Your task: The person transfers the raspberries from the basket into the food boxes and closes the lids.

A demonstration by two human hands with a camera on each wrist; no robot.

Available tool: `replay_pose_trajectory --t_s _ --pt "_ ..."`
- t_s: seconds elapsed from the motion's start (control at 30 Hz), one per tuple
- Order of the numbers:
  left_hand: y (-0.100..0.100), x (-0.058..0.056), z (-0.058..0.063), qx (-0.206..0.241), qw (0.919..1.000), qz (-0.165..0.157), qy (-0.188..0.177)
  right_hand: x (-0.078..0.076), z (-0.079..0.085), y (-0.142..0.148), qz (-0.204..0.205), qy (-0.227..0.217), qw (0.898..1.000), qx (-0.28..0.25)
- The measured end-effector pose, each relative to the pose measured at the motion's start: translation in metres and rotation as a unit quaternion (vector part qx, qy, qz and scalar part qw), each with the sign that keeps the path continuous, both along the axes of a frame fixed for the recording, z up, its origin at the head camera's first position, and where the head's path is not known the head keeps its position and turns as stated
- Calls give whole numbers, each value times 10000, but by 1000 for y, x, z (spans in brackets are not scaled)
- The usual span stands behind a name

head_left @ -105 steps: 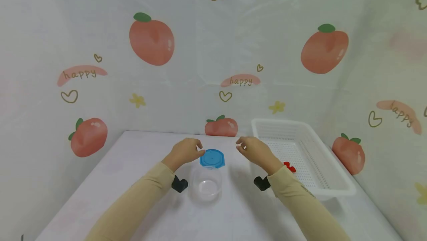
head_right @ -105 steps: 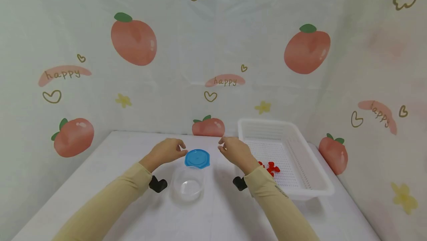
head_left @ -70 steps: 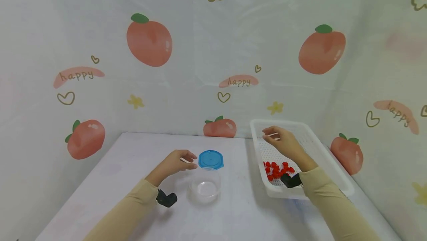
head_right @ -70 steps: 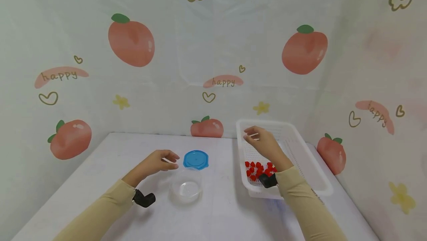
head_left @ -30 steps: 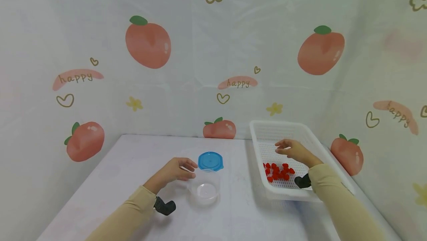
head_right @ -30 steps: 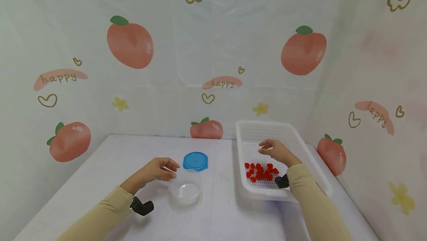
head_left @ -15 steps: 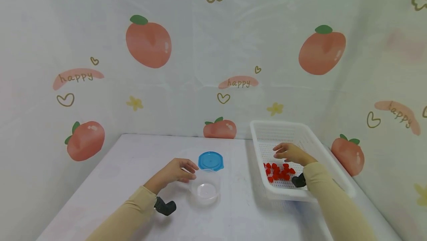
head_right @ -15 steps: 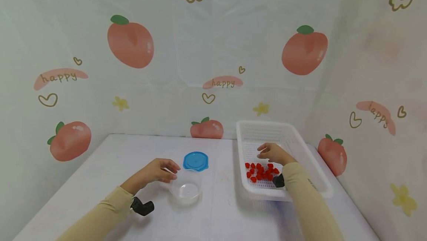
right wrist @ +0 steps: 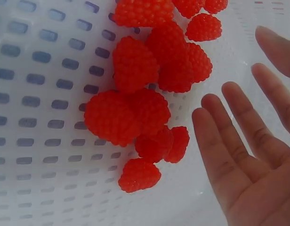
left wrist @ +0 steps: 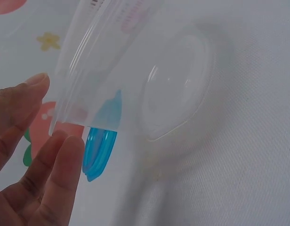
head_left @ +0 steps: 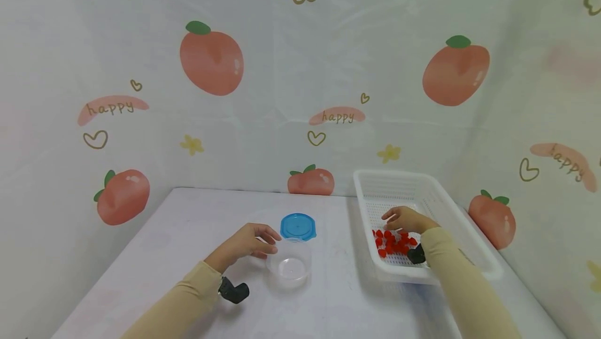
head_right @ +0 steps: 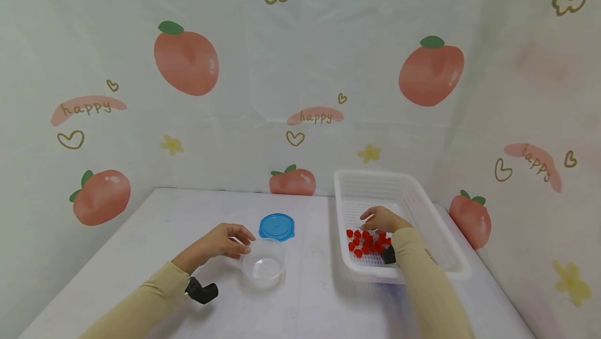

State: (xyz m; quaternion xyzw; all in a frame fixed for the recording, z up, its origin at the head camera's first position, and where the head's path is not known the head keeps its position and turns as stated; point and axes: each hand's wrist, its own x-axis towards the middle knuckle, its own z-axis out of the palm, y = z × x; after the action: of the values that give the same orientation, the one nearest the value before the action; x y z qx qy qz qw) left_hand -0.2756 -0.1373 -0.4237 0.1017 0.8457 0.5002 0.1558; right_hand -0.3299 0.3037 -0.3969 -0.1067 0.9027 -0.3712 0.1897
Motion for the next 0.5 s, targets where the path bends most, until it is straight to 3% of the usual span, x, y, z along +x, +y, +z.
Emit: replay_pose_trajectory --t_s 0.2,0.5 --pt "2 0 0 -23 10000 43 -54 -1 0 -3 -19 -287 9995 151" --pt "4 0 -2 -52 9999 52 -78 -3 -5 -10 -388 -583 9972 260"
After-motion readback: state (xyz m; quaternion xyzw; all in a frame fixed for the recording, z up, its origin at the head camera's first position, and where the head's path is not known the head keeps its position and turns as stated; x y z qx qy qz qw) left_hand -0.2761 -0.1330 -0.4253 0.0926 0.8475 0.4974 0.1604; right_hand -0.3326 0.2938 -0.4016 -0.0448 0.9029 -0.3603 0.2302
